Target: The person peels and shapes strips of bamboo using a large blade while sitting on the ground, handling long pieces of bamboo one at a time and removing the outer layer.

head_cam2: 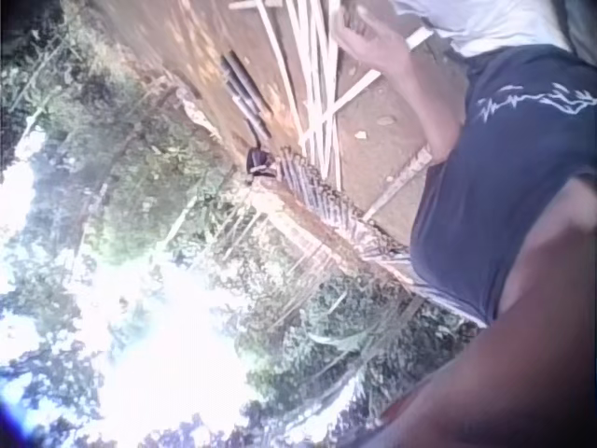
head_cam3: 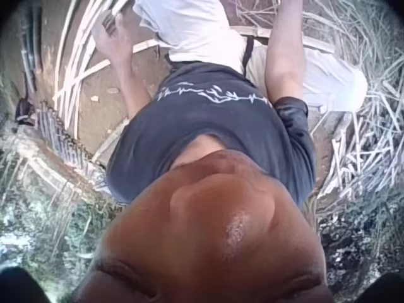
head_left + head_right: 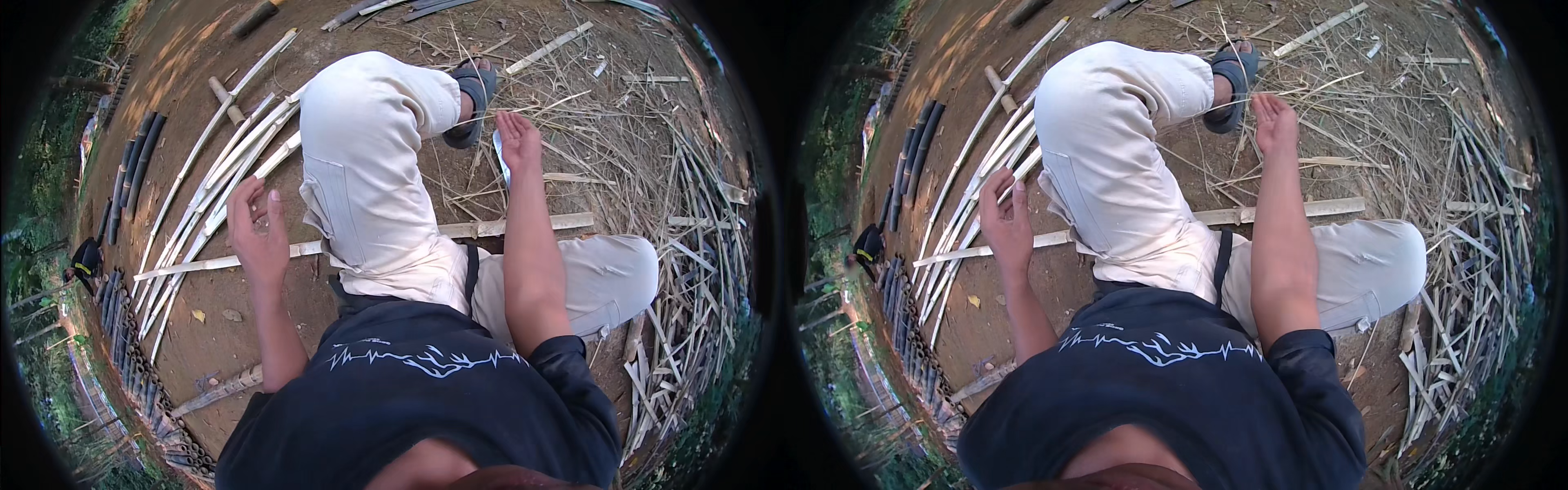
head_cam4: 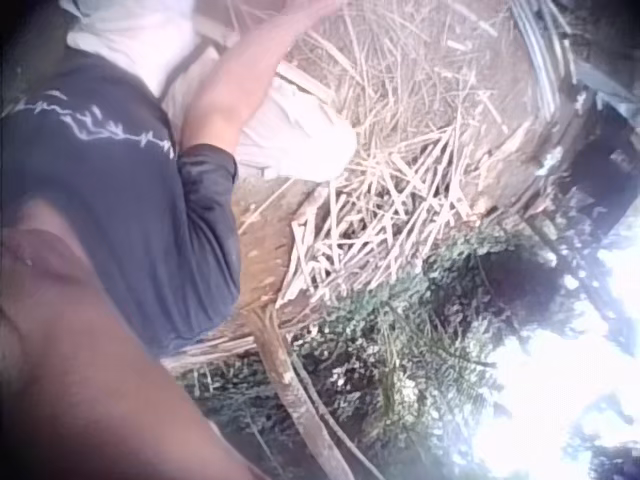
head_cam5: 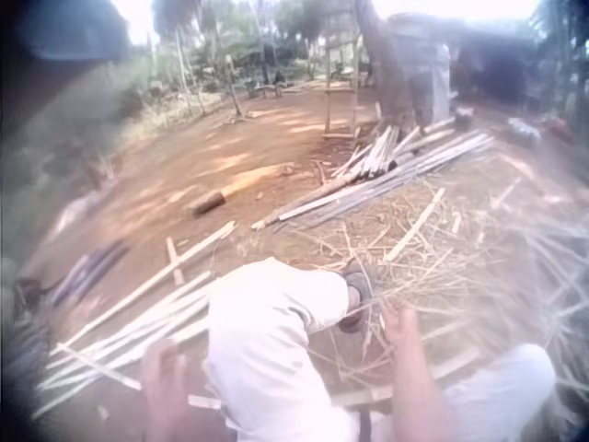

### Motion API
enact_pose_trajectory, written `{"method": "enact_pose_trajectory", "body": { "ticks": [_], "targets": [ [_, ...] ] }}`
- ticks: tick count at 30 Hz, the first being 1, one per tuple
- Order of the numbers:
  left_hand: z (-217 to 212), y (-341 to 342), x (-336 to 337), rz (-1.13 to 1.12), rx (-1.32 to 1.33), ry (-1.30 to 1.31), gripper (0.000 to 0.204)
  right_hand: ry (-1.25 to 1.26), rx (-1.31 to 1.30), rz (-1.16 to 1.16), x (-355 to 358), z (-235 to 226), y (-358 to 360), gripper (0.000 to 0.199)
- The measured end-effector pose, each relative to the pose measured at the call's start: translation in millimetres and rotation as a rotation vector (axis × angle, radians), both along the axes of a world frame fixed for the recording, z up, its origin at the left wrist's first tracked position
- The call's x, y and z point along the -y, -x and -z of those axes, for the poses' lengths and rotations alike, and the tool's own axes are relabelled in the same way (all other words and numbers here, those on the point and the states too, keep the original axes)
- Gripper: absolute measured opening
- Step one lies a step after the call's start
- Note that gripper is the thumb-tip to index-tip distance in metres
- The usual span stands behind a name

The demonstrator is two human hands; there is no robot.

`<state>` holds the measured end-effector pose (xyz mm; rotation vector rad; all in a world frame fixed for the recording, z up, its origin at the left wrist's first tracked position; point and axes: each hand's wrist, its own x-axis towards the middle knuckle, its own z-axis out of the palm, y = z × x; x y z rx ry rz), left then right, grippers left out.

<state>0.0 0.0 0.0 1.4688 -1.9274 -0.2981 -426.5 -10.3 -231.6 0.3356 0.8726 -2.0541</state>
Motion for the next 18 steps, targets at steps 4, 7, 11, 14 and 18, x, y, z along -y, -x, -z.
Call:
{"method": "enact_pose_trajectory", "body": {
  "ticks": [4, 7, 11, 14, 18],
  "targets": [
    [-8.0, 21.5, 11.8, -0.043, -0.2, 0.057, 0.023, 0.305, -0.272, 0.397, -40.1, -95.3, 177.4, 0.025],
    [3.7, 22.8, 54.8, -0.06, -0.202, 0.122, 0.023, 0.013, -0.68, 0.815, -61.6, -160.9, 290.9, 0.05],
    [120.2, -8.7, 92.1, -0.235, -0.354, -0.34, 0.023, -0.336, -0.894, 0.423, -103.9, -191.2, 352.4, 0.079],
    [202.4, -23.8, 106.3, -0.428, -0.819, -0.856, 0.034, -0.878, -0.951, 0.467, -98.9, -202.9, 285.7, 0.065],
    [317.2, -38.9, 142.3, -0.684, -1.26, -1.113, 0.045, -0.91, -0.846, 0.065, -93.6, -145.5, 214.9, 0.046]
  ]
}}
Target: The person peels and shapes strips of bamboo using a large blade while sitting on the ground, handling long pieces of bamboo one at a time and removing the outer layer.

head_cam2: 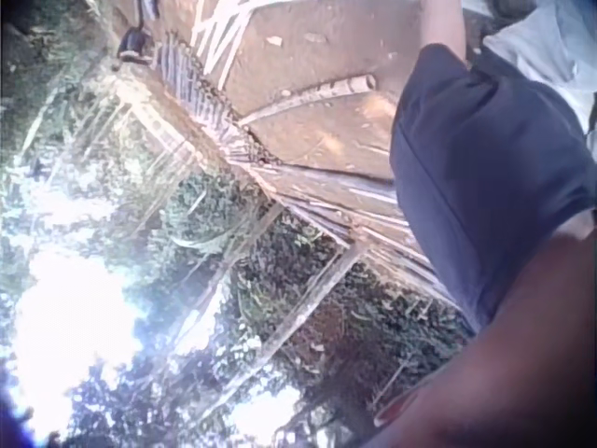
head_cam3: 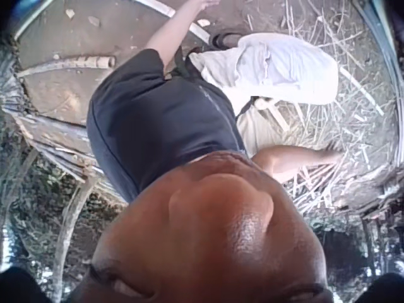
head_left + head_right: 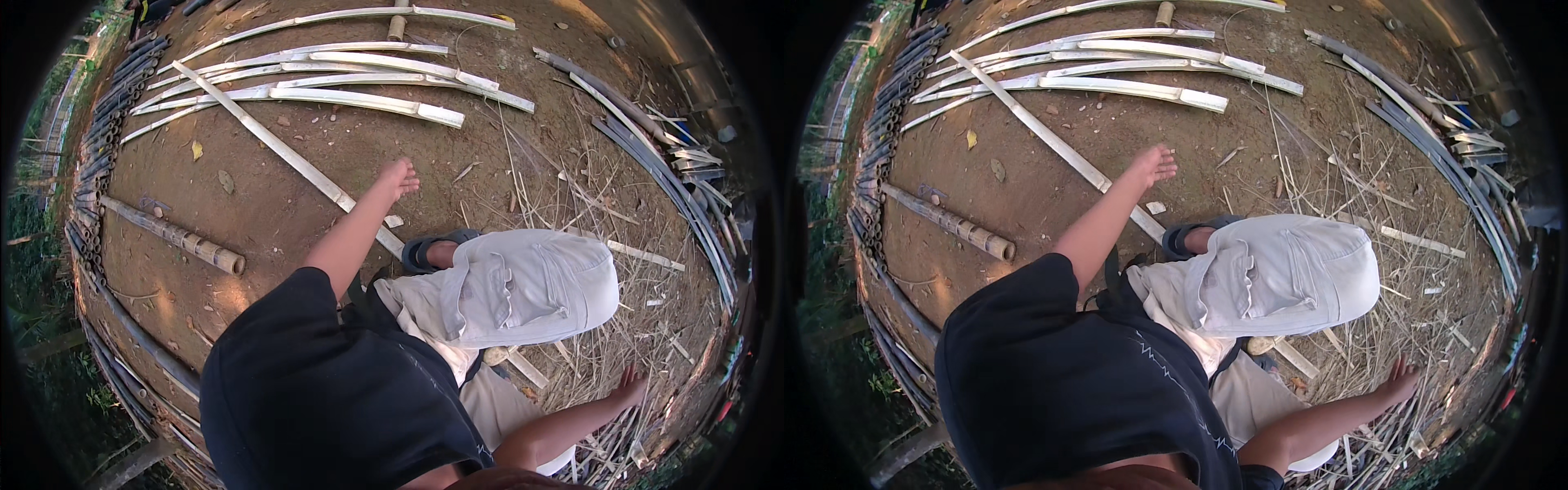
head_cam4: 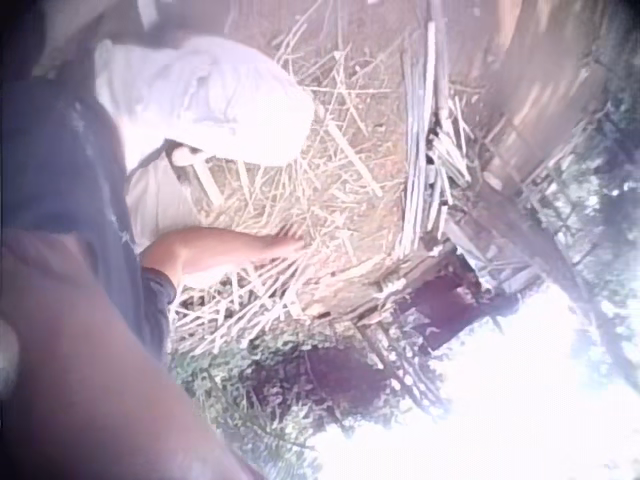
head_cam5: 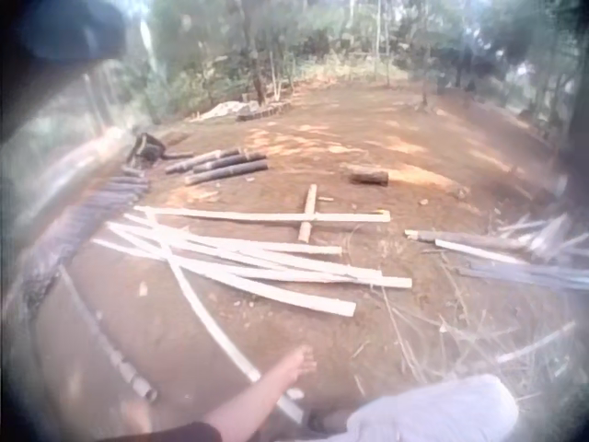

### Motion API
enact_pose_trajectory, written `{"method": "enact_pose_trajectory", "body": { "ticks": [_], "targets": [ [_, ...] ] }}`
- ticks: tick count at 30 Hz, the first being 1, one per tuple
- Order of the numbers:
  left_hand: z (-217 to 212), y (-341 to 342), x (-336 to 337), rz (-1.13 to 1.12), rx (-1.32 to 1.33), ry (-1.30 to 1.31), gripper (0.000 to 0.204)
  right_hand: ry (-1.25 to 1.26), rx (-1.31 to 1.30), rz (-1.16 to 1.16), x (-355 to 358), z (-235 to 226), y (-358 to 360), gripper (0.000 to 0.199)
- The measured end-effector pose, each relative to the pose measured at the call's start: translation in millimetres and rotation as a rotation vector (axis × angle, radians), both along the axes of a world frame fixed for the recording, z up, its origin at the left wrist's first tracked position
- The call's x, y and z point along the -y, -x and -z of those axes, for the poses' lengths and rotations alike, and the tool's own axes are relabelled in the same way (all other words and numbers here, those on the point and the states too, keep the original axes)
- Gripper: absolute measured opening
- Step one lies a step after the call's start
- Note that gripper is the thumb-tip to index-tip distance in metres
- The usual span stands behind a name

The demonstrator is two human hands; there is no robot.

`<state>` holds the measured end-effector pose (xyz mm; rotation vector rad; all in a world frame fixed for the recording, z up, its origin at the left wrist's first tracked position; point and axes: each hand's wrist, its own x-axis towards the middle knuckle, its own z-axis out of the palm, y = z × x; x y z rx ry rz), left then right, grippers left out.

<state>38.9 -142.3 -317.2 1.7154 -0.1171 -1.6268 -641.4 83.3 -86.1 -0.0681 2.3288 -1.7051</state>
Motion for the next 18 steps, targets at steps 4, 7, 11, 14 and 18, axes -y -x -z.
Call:
{"method": "enact_pose_trajectory", "body": {
  "ticks": [4, 7, 11, 14, 18],
  "targets": [
    [37.0, -30.1, 70.9, -0.373, -0.227, -0.018, 0.059, -0.398, 0.048, -0.491, 51.2, 70.1, -72.0, 0.045],
    [53.5, -41.2, 116.3, -0.482, -0.108, 0.024, 0.065, -0.512, 0.092, -0.759, 42.5, 119.9, -105.0, 0.054],
    [56.9, -49.4, 172.7, -0.549, 0.186, -0.197, 0.06, -0.755, -0.076, -1.146, -16.2, 209.0, -91.4, 0.081],
    [33.9, -26.4, 205.0, -0.433, 0.996, -0.301, 0.048, -0.853, -0.233, -1.268, -64.7, 256.9, -78.9, 0.062],
    [53.4, -21.1, 254.1, -0.156, 1.175, 0.363, 0.041, -0.692, 0.299, -0.874, -49.0, 208.3, -164.8, 0.056]
  ]
}}
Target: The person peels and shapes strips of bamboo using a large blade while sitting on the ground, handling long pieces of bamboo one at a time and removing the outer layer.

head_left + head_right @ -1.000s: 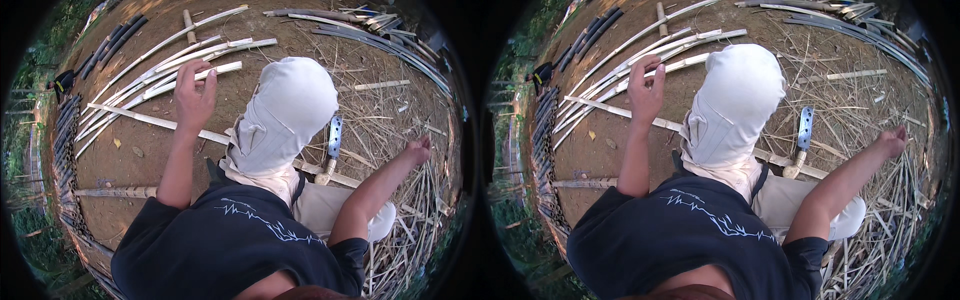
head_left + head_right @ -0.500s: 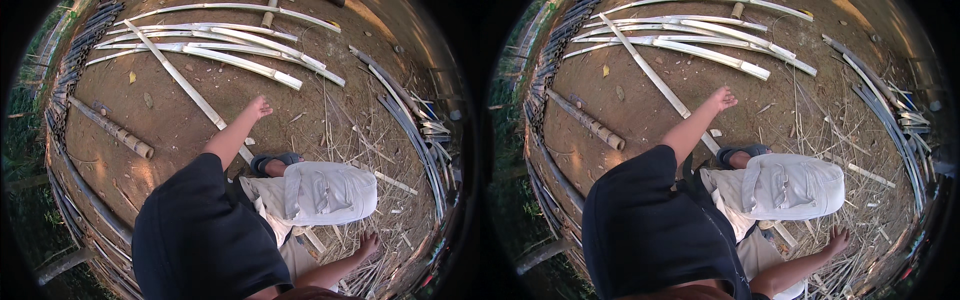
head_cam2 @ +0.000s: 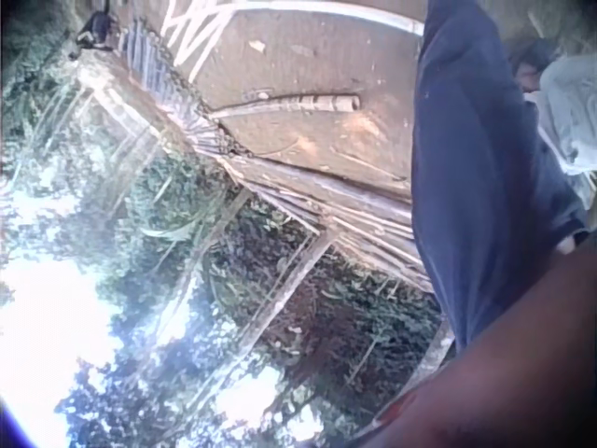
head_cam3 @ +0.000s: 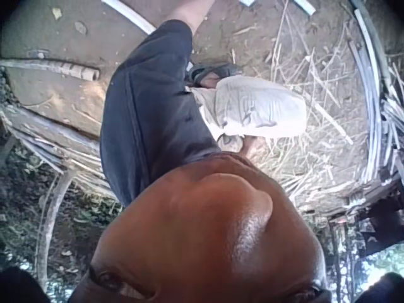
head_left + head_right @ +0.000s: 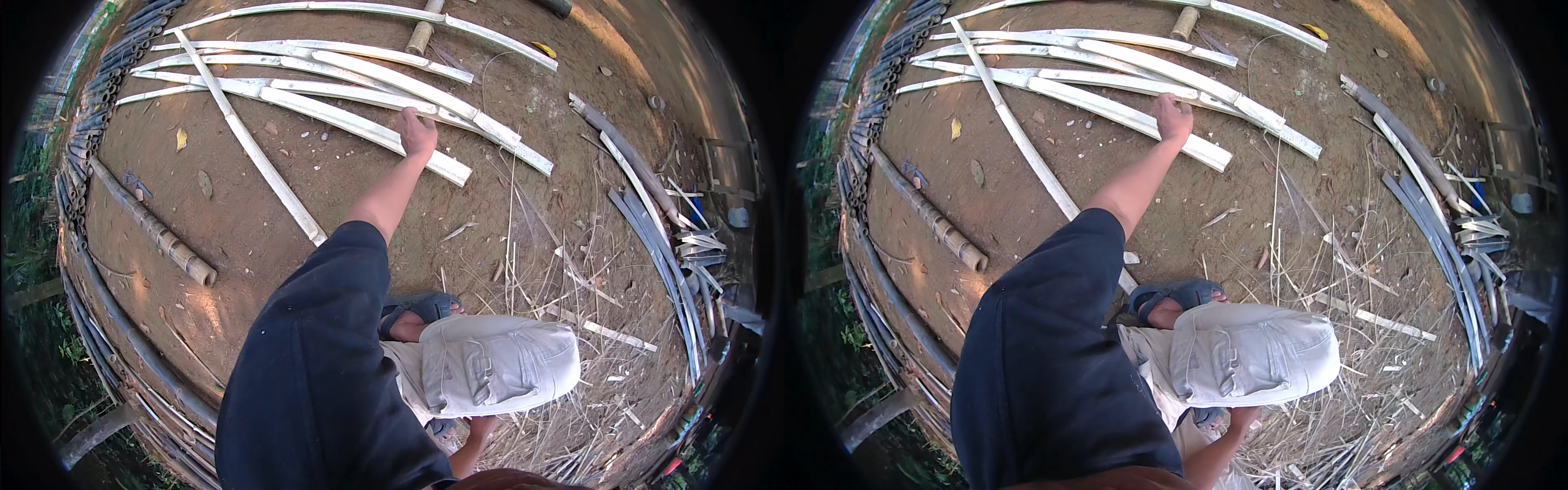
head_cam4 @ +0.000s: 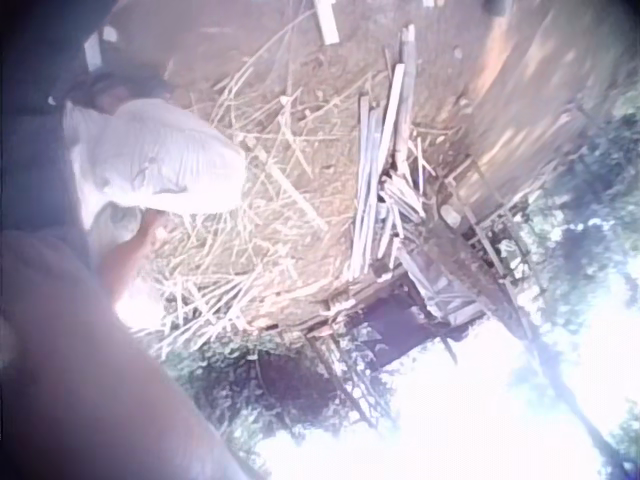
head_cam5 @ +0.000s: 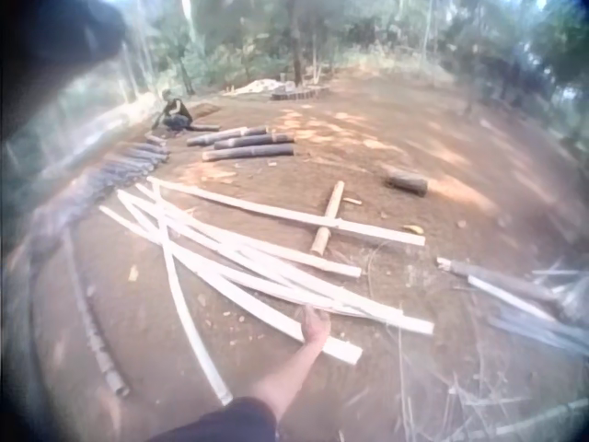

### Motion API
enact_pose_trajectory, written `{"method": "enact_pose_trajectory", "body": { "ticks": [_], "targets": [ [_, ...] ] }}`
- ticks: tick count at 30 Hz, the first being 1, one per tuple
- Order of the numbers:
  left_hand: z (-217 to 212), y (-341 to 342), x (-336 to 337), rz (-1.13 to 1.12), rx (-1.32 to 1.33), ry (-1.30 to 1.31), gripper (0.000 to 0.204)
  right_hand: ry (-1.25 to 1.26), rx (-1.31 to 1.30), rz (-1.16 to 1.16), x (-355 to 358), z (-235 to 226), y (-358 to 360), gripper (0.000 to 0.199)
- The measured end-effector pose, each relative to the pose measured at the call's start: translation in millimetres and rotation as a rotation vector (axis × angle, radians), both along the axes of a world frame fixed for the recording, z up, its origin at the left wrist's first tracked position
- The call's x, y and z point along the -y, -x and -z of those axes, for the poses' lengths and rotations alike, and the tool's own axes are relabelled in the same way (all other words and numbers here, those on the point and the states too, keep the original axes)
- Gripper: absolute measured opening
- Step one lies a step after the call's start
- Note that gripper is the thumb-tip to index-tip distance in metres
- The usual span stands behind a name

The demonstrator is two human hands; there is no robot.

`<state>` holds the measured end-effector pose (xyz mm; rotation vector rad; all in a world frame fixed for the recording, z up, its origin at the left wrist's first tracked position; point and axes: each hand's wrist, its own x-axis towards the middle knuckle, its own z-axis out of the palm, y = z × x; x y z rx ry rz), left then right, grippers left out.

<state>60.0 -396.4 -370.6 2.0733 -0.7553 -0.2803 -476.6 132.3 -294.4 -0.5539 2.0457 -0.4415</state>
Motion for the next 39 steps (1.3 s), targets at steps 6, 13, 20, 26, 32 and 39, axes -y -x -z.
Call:
{"method": "enact_pose_trajectory", "body": {
  "ticks": [6, 13, 20, 26, 32, 39],
  "targets": [
    [20.4, 39.3, 100.0, -0.322, -1.509, 0.028, 0.05, -0.299, 0.062, 0.109, 9.3, -19.8, -47.8, 0.057],
    [47.2, 89.0, 126.4, -0.515, -1.45, -0.043, 0.052, -0.293, 0.004, -0.097, 112.6, 50.4, -64.8, 0.055],
    [10.0, 108.6, 147.1, -0.909, -1.242, -0.057, 0.094, -0.218, -0.019, -0.243, 187.2, 85.9, -64.2, 0.053],
    [44.7, 160.6, 166.7, -0.719, -1.209, -0.244, 0.064, -0.177, -0.031, -0.31, 212.1, 95.5, -60.5, 0.052],
    [108.6, 144.5, 148.2, -0.49, -1.044, -0.16, 0.023, -0.155, -0.035, -0.34, 215.7, 97.1, -53.7, 0.05],
    [18.1, 186.9, 81.0, -0.234, -1.163, -0.118, 0.024, -0.132, -0.143, -0.369, 216.8, 87.1, -23.2, 0.049]
  ]
}}
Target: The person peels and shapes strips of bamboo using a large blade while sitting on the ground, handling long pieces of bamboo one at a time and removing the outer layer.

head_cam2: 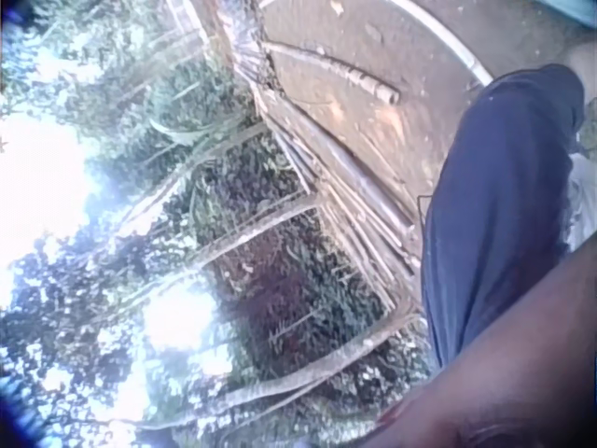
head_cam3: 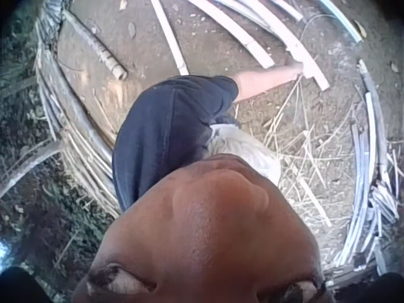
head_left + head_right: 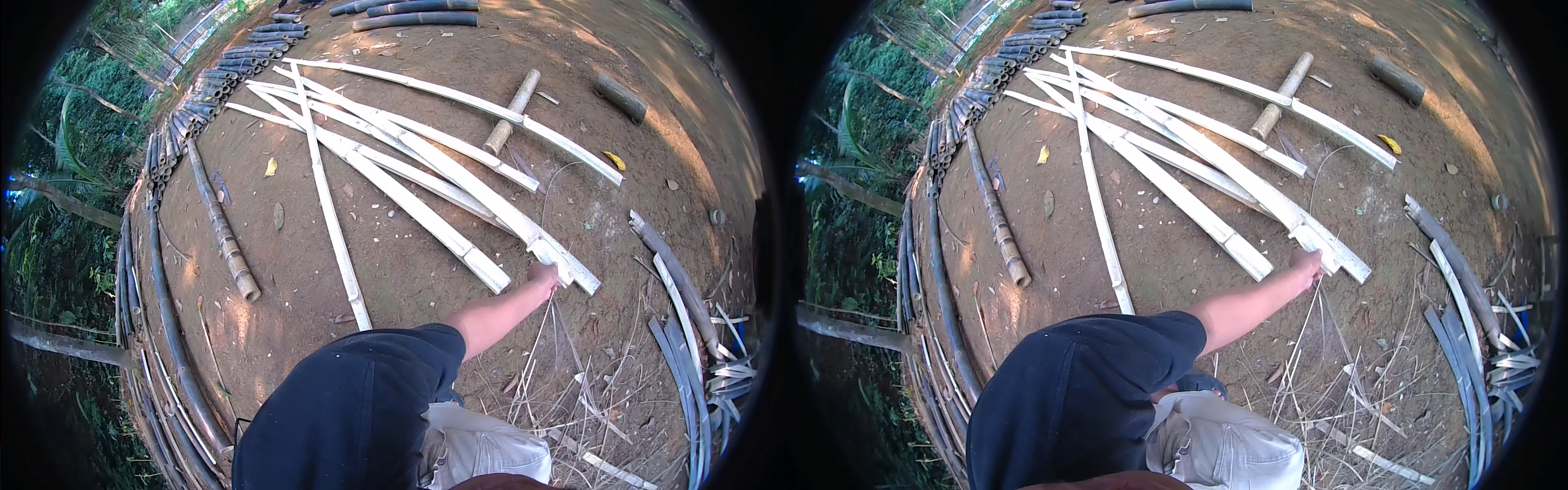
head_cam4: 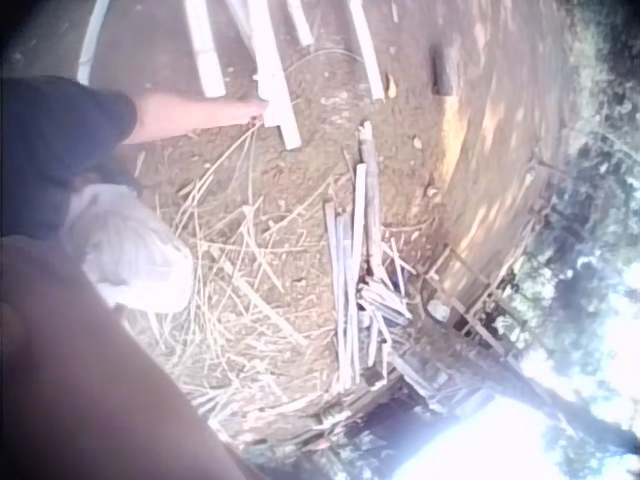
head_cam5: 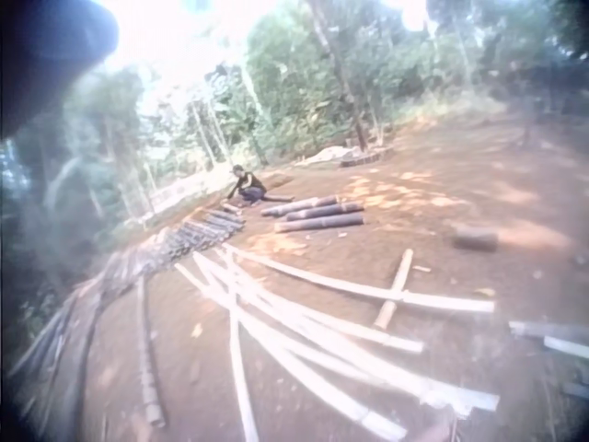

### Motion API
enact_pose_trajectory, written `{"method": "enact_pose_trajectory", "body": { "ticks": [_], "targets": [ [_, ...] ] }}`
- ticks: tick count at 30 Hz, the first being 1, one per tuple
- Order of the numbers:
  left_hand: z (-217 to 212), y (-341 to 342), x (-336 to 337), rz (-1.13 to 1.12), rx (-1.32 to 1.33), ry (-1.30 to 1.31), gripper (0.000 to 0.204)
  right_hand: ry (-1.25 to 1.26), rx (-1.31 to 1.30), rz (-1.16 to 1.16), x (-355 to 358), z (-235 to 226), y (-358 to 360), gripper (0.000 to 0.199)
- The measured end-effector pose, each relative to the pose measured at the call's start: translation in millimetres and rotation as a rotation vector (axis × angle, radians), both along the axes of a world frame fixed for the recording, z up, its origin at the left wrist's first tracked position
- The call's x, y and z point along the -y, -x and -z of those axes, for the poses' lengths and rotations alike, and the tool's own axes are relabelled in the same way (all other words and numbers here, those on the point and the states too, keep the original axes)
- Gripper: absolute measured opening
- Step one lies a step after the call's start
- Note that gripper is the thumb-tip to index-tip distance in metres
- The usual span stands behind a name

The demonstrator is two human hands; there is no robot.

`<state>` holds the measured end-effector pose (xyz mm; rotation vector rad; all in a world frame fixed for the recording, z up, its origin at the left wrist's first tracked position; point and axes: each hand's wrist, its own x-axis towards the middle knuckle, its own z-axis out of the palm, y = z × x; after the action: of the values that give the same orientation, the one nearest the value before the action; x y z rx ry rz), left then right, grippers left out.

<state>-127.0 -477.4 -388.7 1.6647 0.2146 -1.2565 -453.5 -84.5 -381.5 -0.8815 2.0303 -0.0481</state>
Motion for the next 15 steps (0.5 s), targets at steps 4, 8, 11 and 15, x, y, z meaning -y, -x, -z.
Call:
{"method": "enact_pose_trajectory", "body": {
  "ticks": [4, 8, 11, 15],
  "targets": [
    [-47.3, 96.5, -78.8, 0.188, -0.134, 0.108, 0.026, 0.227, -0.39, -0.121, 20.2, -36.5, 59.4, 0.048],
    [-103.7, 187.2, -174.3, 0.453, -0.456, 0.017, 0.022, 0.83, -0.705, -0.348, 104.8, -161.2, 47.6, 0.047],
    [-104.2, 236.3, -207.6, 0.727, -0.696, 0.005, 0.021, 0.821, -0.267, -0.513, 168.6, -240.5, -13.5, 0.04],
    [-111.7, 264.4, -232.4, 0.906, -0.784, 0.035, 0.023, 0.603, -0.04, -0.814, 189.4, -200.6, -0.9, 0.044]
  ]
}}
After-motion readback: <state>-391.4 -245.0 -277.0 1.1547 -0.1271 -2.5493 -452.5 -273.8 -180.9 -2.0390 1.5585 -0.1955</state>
